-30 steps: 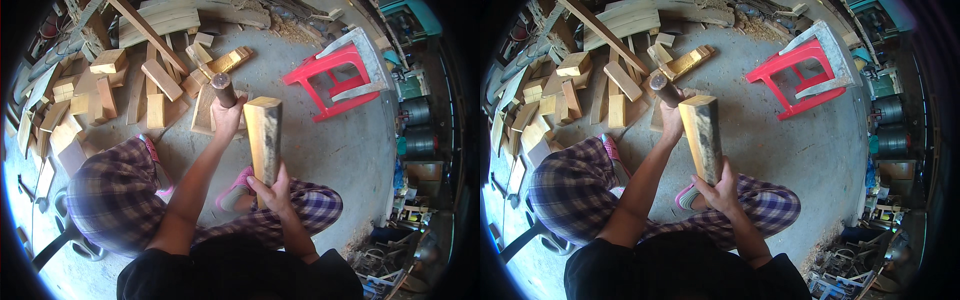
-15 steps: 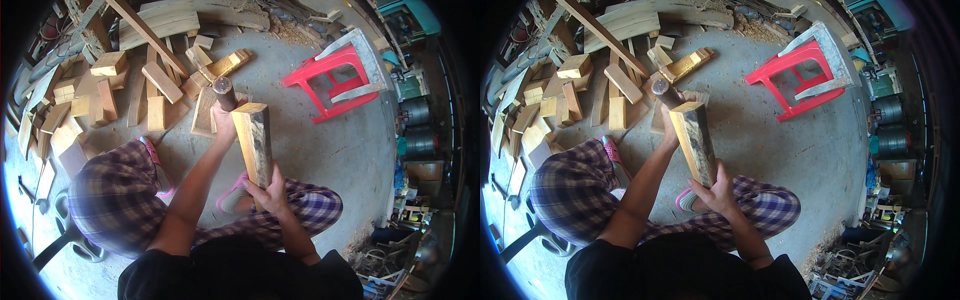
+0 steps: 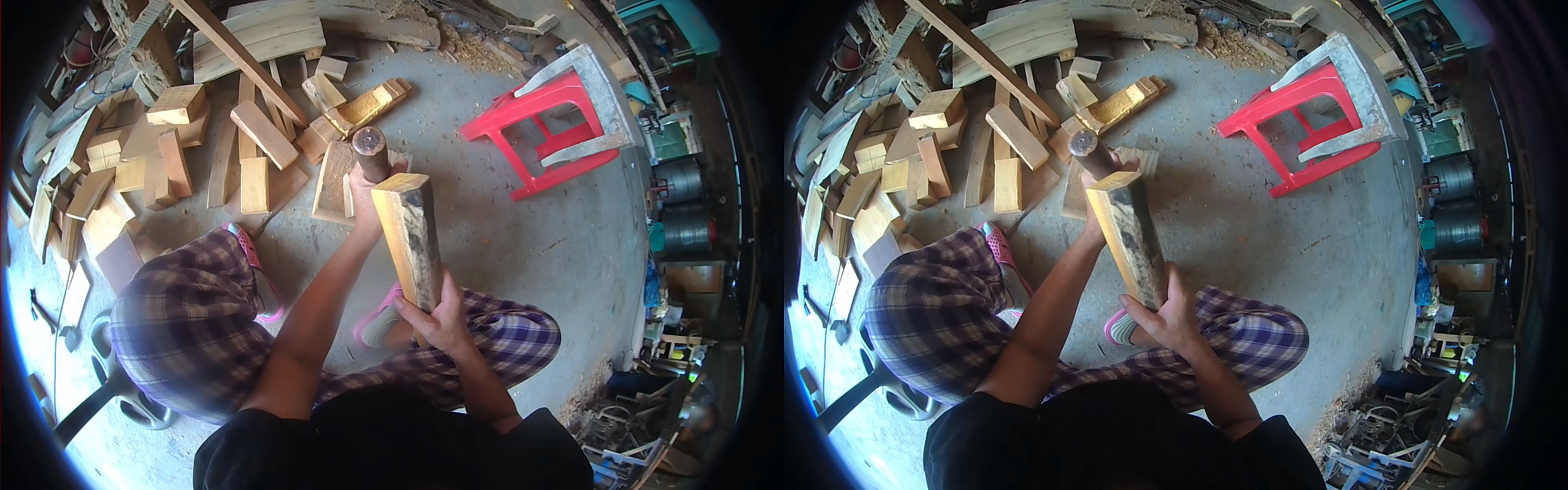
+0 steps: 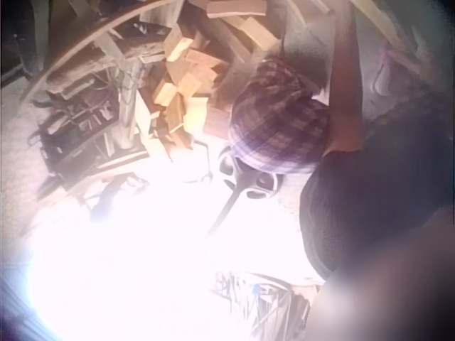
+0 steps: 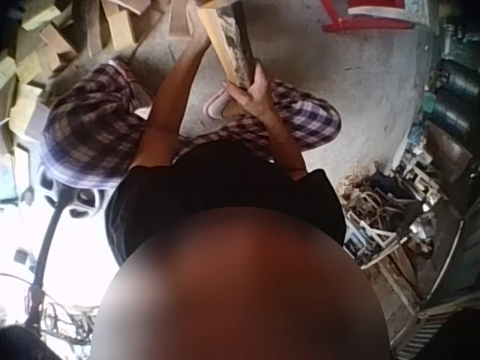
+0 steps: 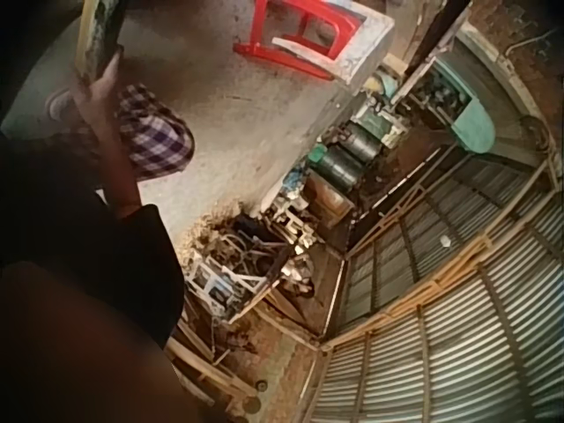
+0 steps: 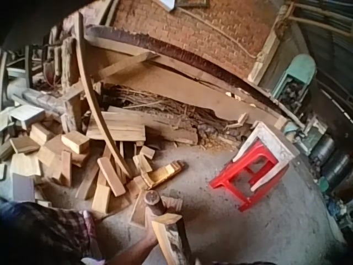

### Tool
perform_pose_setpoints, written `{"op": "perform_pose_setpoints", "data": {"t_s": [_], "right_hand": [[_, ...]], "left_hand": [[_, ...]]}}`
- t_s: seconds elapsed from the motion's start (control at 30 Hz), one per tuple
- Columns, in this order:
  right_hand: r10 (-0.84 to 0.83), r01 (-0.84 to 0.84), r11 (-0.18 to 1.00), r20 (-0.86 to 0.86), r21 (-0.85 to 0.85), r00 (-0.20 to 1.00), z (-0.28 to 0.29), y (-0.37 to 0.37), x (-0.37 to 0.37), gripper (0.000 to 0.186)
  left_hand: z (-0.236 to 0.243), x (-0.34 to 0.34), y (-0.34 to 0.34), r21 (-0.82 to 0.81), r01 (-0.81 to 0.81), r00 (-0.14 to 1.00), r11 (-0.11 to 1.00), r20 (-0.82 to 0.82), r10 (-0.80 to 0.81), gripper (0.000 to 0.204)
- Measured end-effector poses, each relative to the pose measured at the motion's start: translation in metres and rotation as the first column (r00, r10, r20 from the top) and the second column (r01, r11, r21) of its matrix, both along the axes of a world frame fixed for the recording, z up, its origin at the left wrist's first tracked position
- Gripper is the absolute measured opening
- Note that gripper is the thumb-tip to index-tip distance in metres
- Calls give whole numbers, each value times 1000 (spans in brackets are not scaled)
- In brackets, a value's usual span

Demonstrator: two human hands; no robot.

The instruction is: Chiseling a piece of wood using a mallet and chisel in a workshop environment.

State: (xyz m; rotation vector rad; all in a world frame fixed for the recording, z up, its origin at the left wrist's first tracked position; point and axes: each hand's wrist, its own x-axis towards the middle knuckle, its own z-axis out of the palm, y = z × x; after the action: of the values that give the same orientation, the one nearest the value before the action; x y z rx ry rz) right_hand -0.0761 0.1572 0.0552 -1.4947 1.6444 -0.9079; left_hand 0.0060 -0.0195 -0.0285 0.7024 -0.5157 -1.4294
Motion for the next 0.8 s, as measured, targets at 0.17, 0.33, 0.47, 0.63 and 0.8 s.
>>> {"op": "perform_pose_setpoints", "data": {"t_s": [0.17, 0.33, 0.47, 0.63, 0.8], "right_hand": [[68, -66, 998, -86, 24, 994, -17, -1, 0, 54], [174, -159, 983, -191, 92, 966, -18, 6, 10, 56], [192, -182, 981, -247, 65, 950, -16, 7, 12, 57], [97, -99, 994, -57, -36, 994, -12, 5, 8, 56], [-44, 56, 991, 100, -121, 994, -6, 2, 4, 52]], "left_hand": [[-1, 3, -3, 61, -83, 941, 995, 334, 58, 25], [-7, 6, -9, 123, -56, 959, 991, 281, 19, 28], [4, 11, -6, 117, -84, 971, 990, 232, 55, 29], [0, 11, -6, 142, -75, 970, 987, 239, 39, 23], [-14, 1, -4, 25, -36, 999, 999, 39, 35, 19]]}}
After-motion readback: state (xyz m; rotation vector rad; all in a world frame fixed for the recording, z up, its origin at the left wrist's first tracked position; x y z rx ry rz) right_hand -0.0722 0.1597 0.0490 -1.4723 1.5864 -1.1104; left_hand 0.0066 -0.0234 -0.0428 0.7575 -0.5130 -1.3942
